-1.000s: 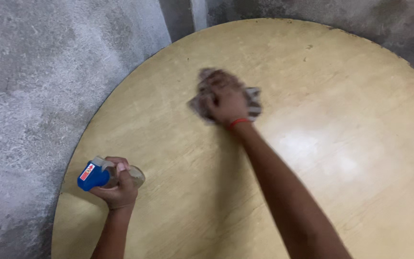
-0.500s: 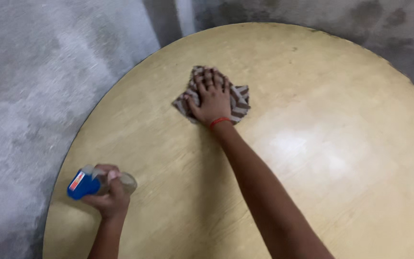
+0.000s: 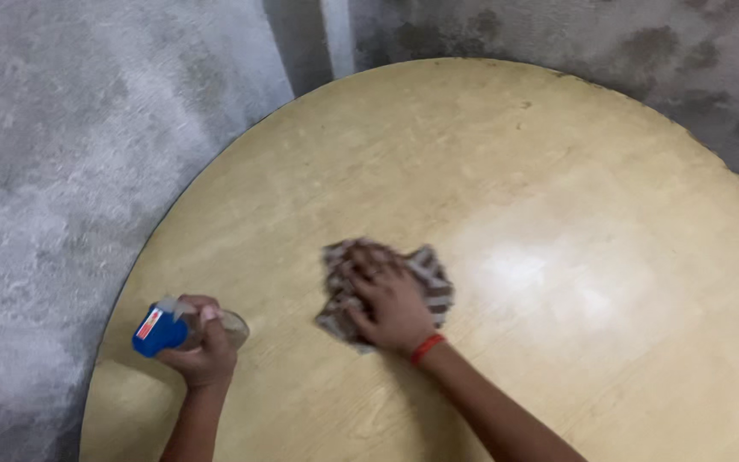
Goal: The person wipes a large round wooden table using a striped cloth and a spray bottle. They repeatedly spray the surface and wipe in circular and sweeping motions across the table.
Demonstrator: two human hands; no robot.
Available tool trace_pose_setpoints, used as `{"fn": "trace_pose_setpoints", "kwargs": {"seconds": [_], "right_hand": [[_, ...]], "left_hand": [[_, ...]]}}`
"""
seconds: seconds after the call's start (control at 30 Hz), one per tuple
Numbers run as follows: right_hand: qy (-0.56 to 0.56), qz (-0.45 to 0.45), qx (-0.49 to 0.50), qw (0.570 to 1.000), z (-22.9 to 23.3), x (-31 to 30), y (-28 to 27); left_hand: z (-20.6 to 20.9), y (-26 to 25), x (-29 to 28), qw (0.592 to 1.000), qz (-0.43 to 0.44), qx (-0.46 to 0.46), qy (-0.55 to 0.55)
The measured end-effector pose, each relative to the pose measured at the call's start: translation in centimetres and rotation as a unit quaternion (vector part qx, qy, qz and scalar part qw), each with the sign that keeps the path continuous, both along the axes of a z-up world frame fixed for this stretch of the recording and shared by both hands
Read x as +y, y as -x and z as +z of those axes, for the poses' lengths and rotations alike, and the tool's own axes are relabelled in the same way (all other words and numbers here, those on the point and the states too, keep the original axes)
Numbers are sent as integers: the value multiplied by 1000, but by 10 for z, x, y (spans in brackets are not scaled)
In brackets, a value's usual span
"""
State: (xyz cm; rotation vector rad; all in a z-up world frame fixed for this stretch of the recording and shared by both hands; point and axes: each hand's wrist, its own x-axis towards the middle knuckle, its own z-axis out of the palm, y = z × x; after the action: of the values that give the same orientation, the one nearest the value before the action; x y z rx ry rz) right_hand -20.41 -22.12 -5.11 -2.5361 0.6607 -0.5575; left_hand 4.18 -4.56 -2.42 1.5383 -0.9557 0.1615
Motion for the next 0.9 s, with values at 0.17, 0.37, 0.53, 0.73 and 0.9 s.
{"fn": "trace_pose_setpoints", "kwargs": {"seconds": [0.17,0.37,0.53,0.73,0.9], "right_hand": [[61,-136,33,988,-5,-50,5],[86,-245,3,966,7,-103,-62],[68,-216,68,972,13,-109,-145],[37,-7,18,999,17,-32,-211],[113,80,-88,987,19,35,-210]], "left_hand": [[7,11,-1,1000,8,-2,3],[22,16,-4,1000,6,-5,2],[24,17,-5,1000,2,-31,-5],[23,17,-3,1000,7,-12,-19],[20,17,-6,999,4,43,11]]}}
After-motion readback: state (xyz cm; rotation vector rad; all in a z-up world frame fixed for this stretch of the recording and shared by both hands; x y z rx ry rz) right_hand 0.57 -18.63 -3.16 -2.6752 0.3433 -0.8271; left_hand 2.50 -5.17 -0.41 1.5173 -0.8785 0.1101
